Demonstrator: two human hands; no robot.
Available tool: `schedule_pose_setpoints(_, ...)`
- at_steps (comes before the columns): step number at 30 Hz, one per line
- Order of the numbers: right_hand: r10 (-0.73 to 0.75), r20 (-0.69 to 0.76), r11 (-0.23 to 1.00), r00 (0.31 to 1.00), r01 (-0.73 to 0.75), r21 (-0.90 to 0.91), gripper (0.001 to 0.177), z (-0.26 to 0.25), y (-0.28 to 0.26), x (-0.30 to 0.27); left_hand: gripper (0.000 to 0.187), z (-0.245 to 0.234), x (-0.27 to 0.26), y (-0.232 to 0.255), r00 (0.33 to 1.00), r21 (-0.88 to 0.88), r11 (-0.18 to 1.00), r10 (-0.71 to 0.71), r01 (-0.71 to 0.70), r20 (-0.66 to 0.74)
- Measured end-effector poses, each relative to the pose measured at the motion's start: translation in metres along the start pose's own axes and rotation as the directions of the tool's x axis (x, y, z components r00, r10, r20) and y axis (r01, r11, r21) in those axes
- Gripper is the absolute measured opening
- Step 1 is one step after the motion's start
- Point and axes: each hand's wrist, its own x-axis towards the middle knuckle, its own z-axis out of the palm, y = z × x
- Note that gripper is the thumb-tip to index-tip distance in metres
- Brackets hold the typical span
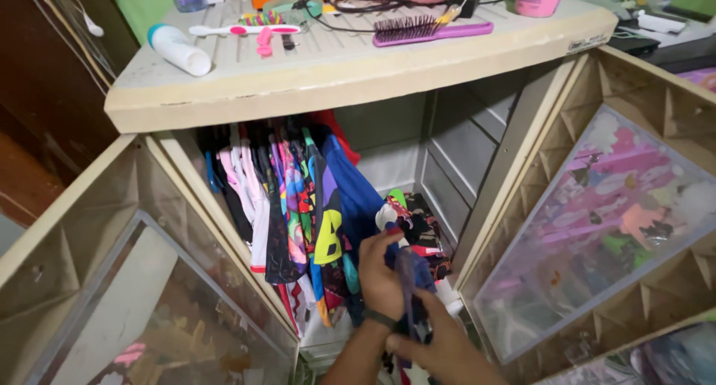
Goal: The person picks up clothes on hangers from a pile on the bed, removes some hangers, and places the clothes into a wardrobe. The person handles multiple shirts and garments, organizing them by hanging them in the wardrobe.
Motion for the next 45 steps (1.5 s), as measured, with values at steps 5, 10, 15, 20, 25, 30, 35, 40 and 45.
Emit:
schedule_pose_setpoints(5, 0.252, 0.004, 0.959, 0.968, -0.25, -0.13, 0.082, -0.026, -0.016, 0.003, 0.029, 0.018, 0.008, 0.011, 0.999, 0.069, 0.998, -0.013, 0.01, 0.043)
schedule_pose_setpoints(10, 0.028, -0.08, 0.999, 0.996, -0.03, -0.034, 0.024, -0.038, -0.014, 0.021, 0.034, 0.019, 0.027, 0.007, 0.982, 0.131, 0.987, -0.117, 0.098, 0.149)
schedule_pose_setpoints(15, 0.133, 0.062, 0.963, 0.989, -0.144, 0.23, 0.014, -0.051, -0.014, 0.036, 0.029, 0.018, 0.045, 0.001, 0.965, 0.069, 0.992, -0.119, 0.106, 0.234)
schedule_pose_setpoints(20, 0.076, 0.054, 0.959, 0.996, -0.088, 0.269, 0.019, -0.061, -0.022, 0.048, 0.028, 0.021, 0.062, 0.0, 0.967, 0.07, 0.997, -0.045, 0.028, 0.252)
schedule_pose_setpoints(25, 0.148, -0.066, 0.943, 0.987, -0.121, 0.309, 0.016, -0.076, -0.018, 0.043, 0.046, 0.017, 0.079, -0.029, 0.826, -0.165, 0.984, 0.038, 0.068, 0.563)
schedule_pose_setpoints(30, 0.189, -0.061, 0.942, 0.98, -0.163, 0.294, 0.015, -0.123, -0.014, 0.032, 0.059, 0.04, 0.105, -0.101, 0.782, -0.312, 0.861, -0.146, 0.402, 0.605)
schedule_pose_setpoints(35, 0.213, -0.026, 0.892, 0.977, -0.184, 0.412, 0.013, -0.158, -0.016, 0.032, 0.092, 0.046, 0.128, -0.166, 0.865, -0.426, 0.777, -0.292, 0.463, 0.407)
schedule_pose_setpoints(40, 0.234, -0.104, 0.915, 0.967, -0.183, 0.358, 0.013, -0.178, -0.023, 0.041, 0.091, 0.029, 0.144, -0.177, 0.882, -0.415, 0.779, -0.422, 0.47, 0.208)
schedule_pose_setpoints(45, -0.004, -0.057, 0.998, 0.998, 0.008, 0.064, 0.016, -0.158, -0.037, 0.084, 0.087, -0.003, 0.157, -0.172, 0.851, -0.298, 0.812, -0.526, 0.502, -0.001)
